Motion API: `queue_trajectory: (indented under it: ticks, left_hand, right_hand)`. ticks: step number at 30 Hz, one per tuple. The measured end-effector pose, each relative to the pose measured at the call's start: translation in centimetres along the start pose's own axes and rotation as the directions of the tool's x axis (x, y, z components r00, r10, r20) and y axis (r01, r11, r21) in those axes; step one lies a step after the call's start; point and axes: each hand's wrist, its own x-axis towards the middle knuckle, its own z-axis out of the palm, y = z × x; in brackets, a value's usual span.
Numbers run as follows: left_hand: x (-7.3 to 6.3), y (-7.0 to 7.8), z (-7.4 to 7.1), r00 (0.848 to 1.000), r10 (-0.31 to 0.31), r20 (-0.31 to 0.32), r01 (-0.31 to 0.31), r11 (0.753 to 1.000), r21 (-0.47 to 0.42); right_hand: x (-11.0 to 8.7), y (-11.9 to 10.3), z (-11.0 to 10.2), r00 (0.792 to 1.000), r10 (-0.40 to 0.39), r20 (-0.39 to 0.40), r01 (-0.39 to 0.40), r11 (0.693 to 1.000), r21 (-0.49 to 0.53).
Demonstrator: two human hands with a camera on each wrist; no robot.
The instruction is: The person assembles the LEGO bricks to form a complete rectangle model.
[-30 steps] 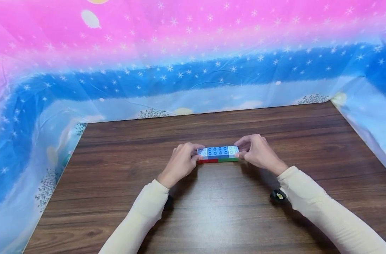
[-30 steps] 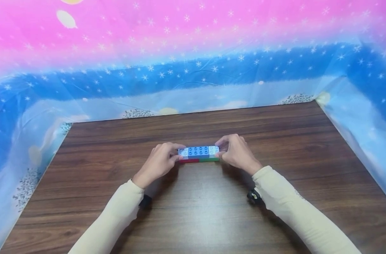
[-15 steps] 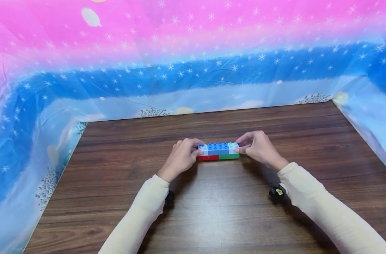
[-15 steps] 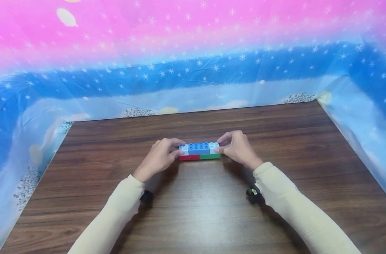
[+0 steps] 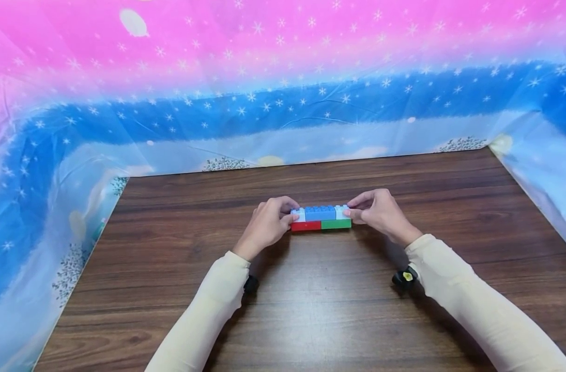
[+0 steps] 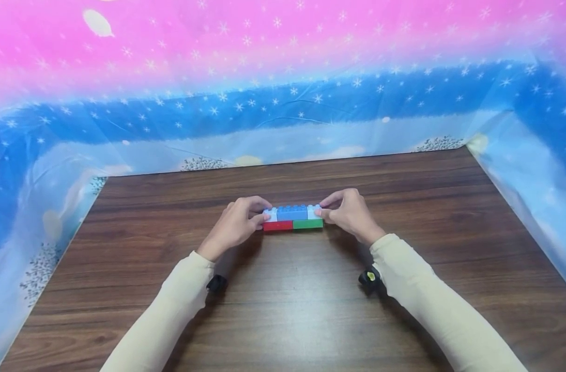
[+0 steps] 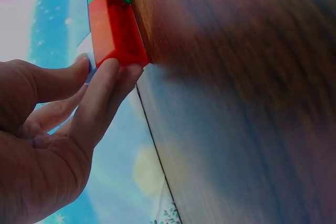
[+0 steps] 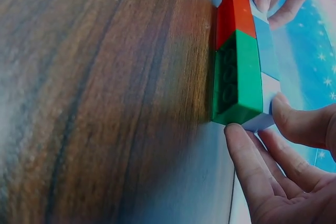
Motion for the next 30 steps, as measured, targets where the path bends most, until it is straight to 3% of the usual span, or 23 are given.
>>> queue_trajectory:
  ticks: [23, 30]
  left_hand:
    - [0.8, 0.0, 0.2, 0.989, -0.134, -0.058, 0.13, 0.989, -0.062]
    - [1.2, -0.1, 0.3, 0.986, -0.159, -0.045, 0.156, 0.986, -0.06]
  right_hand:
    - [1.0, -0.3, 0.8, 1.0, 0.0, -0.029, 0.001, 1.0, 0.021]
    - [1.2, -0.3, 0.7, 1.0, 0.008, -0.028, -0.008, 1.0, 0.024]
